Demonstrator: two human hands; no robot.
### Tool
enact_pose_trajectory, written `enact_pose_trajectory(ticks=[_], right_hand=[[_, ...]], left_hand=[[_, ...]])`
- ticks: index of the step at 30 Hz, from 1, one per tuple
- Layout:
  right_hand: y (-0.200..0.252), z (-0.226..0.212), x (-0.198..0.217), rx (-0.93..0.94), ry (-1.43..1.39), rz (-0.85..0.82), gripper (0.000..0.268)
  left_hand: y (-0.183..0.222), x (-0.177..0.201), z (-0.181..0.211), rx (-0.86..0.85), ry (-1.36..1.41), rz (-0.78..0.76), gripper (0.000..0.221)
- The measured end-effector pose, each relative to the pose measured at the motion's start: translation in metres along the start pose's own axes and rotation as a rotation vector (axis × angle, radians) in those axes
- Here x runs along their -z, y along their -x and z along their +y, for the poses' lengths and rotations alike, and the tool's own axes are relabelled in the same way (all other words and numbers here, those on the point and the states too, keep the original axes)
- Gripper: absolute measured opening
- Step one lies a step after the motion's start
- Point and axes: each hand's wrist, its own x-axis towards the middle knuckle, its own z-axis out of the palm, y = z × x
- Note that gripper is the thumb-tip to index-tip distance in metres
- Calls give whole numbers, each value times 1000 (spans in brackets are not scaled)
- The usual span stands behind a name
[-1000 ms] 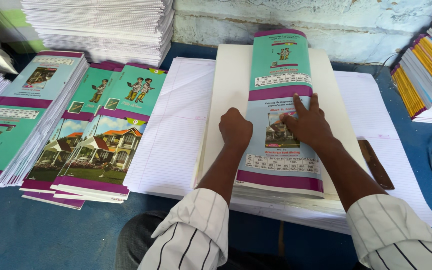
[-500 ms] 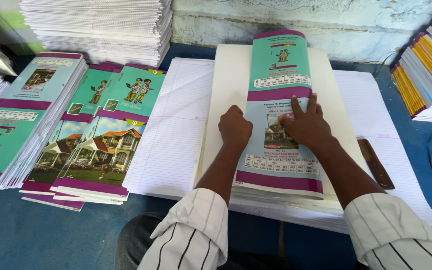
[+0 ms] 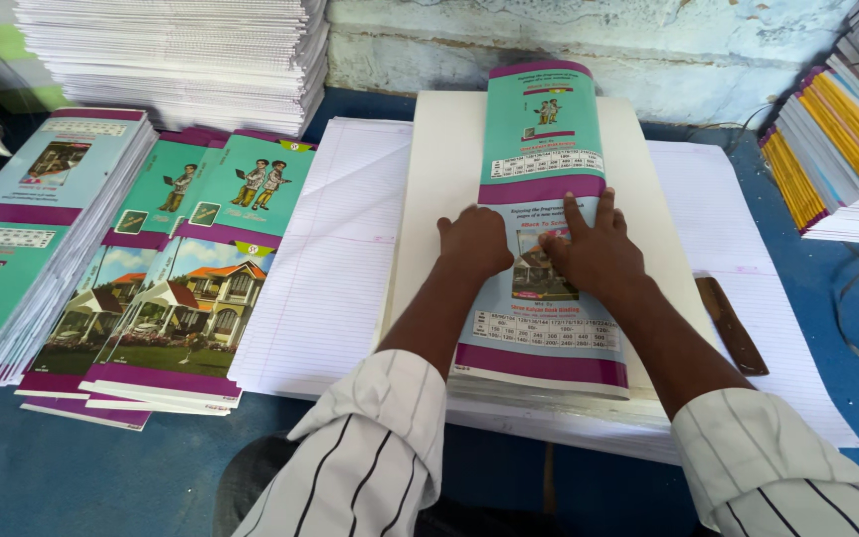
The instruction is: The person places a printed cover sheet onto a stack of blank pages, folds it over the spine, and presses the fold with a small wooden block. They repeat this process for several notebooks, stacking the finished units to the left.
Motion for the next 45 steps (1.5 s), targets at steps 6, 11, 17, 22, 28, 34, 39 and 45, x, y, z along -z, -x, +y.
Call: enact_pose_trajectory(ticks=[6, 11, 17, 22, 28, 34, 39, 45], right_hand=[[3, 1, 0, 35, -1, 45, 83], [7, 0, 2, 64, -21, 92, 83], [-1, 10, -2, 134, 7, 179, 79], [-17, 21, -15, 286, 47, 387, 57], [-46, 23, -11, 298, 101, 286, 71], [-66, 31, -7, 269, 154, 132, 83], [-69, 34, -17, 220, 152, 74, 80], [-65, 37, -27, 211, 248, 114, 79]], left_hand=[[-17, 0, 2, -39, 34, -5, 33], [-24, 5, 10, -7, -11, -37, 56], [-26, 2, 19, 35, -50, -90, 59], [-31, 4, 16, 21, -44, -118, 62], [-33, 6, 19, 47, -60, -159, 61], [-35, 1, 18, 28, -107, -165, 58], [-41, -8, 18, 14, -110, -145, 48], [-46, -7, 23, 27, -138, -194, 51]])
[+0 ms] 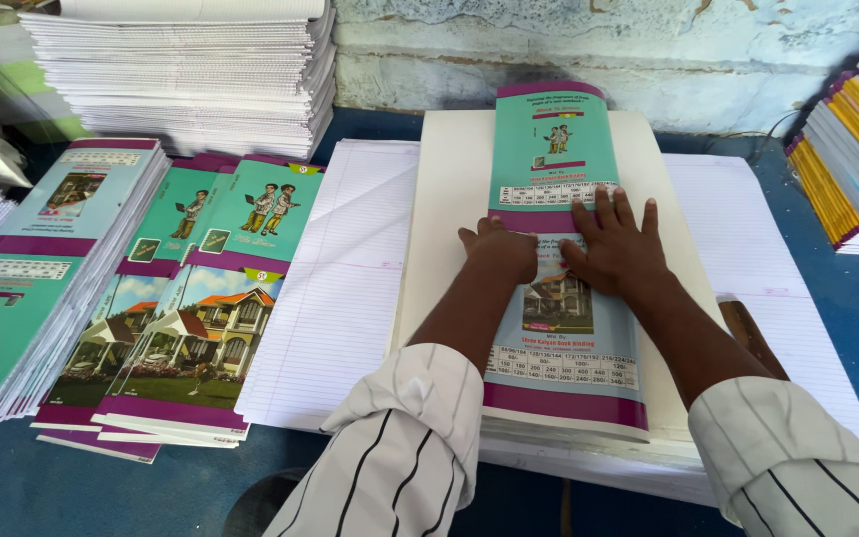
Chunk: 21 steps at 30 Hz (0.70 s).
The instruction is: The person places a printed cover sheet onto a stack of blank pages, folds it over the spine, and presses the fold with a small wooden block. They repeat this process for several notebooks, stacking the finished units to the left.
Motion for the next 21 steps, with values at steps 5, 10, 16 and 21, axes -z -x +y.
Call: enact_pose_trajectory(ticks=[5, 10, 16, 21], right_hand=[[0, 3, -11, -16, -54, -26, 80], [1, 3, -20, -10, -120, 1, 79], [5, 5, -31, 3, -195, 115, 82], [3, 8, -40, 8, -234, 205, 96]], left_hand=[[4, 6, -1, 1, 1, -47, 55], [4, 9, -1, 5, 6, -68, 60], [2, 10, 0, 28, 19, -101, 62], [2, 12, 2, 41, 21, -128, 64]])
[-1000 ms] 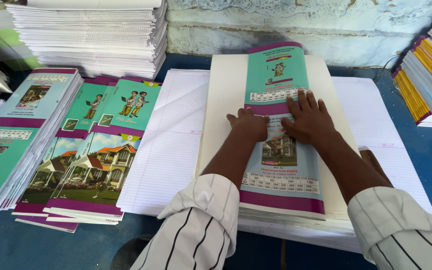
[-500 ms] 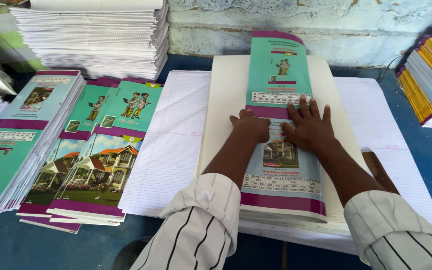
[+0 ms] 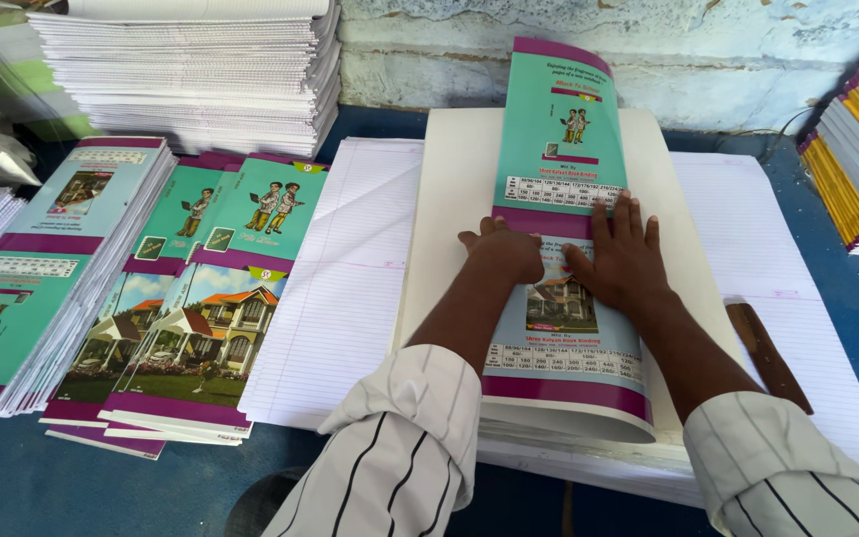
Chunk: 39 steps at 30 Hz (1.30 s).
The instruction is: The person places a printed cover sheet onto a stack of blank pages, folds it over the spine, and presses the fold with a small wooden block. They repeat this process for several notebooks, stacking the finished units to the left.
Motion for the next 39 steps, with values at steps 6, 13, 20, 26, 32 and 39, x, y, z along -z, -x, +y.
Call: enact_pose_trajectory(ticks=[6, 13, 20, 26, 32, 39], right_hand=[[-8, 2, 5, -59, -21, -177, 98], [-3, -11, 17, -116, -43, -196, 108], [-1, -16, 22, -125, -63, -183, 111], [0, -14, 24, -124, -94, -209, 112], [-12, 2, 38, -165, -290, -245, 94], [10, 59, 65, -146, -552, -233, 64]], left_hand=[[3, 5, 2, 7, -25, -13, 69], [17, 9, -2, -49, -42, -29, 104], [17, 2, -1, -60, -72, 26, 116], [18, 1, 1, -56, -62, 28, 113], [22, 7, 7, -42, -57, 9, 88], [21, 5, 6, -61, -42, 11, 79]])
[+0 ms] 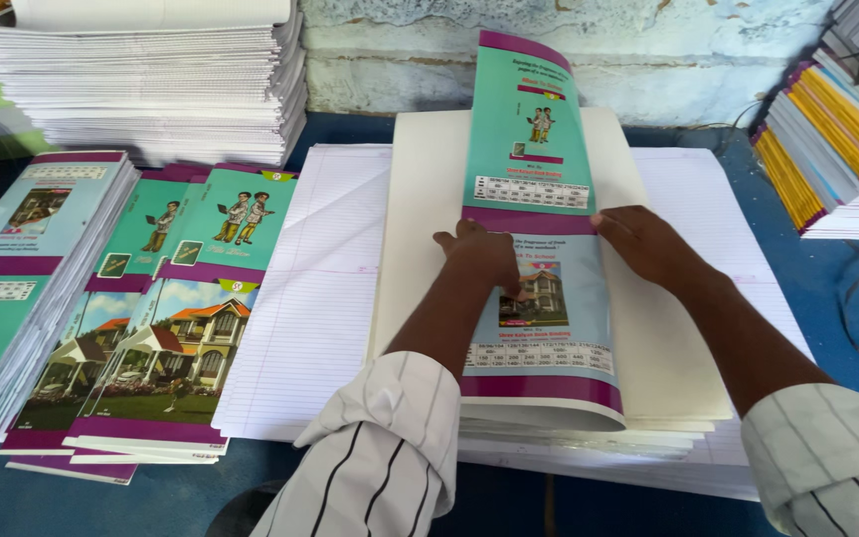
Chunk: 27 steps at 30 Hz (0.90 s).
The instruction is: The person places a printed cover sheet onto a stack of blank pages, folds it over the spine, and presses the fold with a small wooden block. They repeat this process for several notebooks, stacking the finished units to the left.
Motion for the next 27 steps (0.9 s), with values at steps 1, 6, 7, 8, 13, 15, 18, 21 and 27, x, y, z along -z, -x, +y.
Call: enact_pose_trajectory(ticks=[1, 6, 7, 8, 13, 15, 18, 21, 27], right_hand=[[2, 7, 4, -5, 52, 43, 62], [19, 62, 24, -135, 218, 123, 52], [24, 75, 29, -126, 221, 137, 50], [30, 89, 33, -118, 224, 151, 49], [56, 148, 36, -277, 303, 167, 51], [65, 166, 36, -281, 348, 179, 53], [70, 186, 39, -443, 369, 140, 55], [82, 199, 38, -436, 391, 126, 57], [98, 199, 29, -504, 385, 49, 64]], left_hand=[[-1, 0, 0, 6, 2, -7, 79], [-10, -5, 2, 14, 9, -27, 85], [-11, -7, 2, 18, 22, -19, 86], [-12, -8, 1, 23, 35, -11, 88], [-12, -13, 0, 30, 75, 13, 95], [-13, -12, 0, 36, 71, 0, 96], [-15, -12, 1, 46, 97, 5, 98], [-18, -11, 1, 39, 94, -10, 99], [-17, -15, -6, -11, 67, 29, 102]])
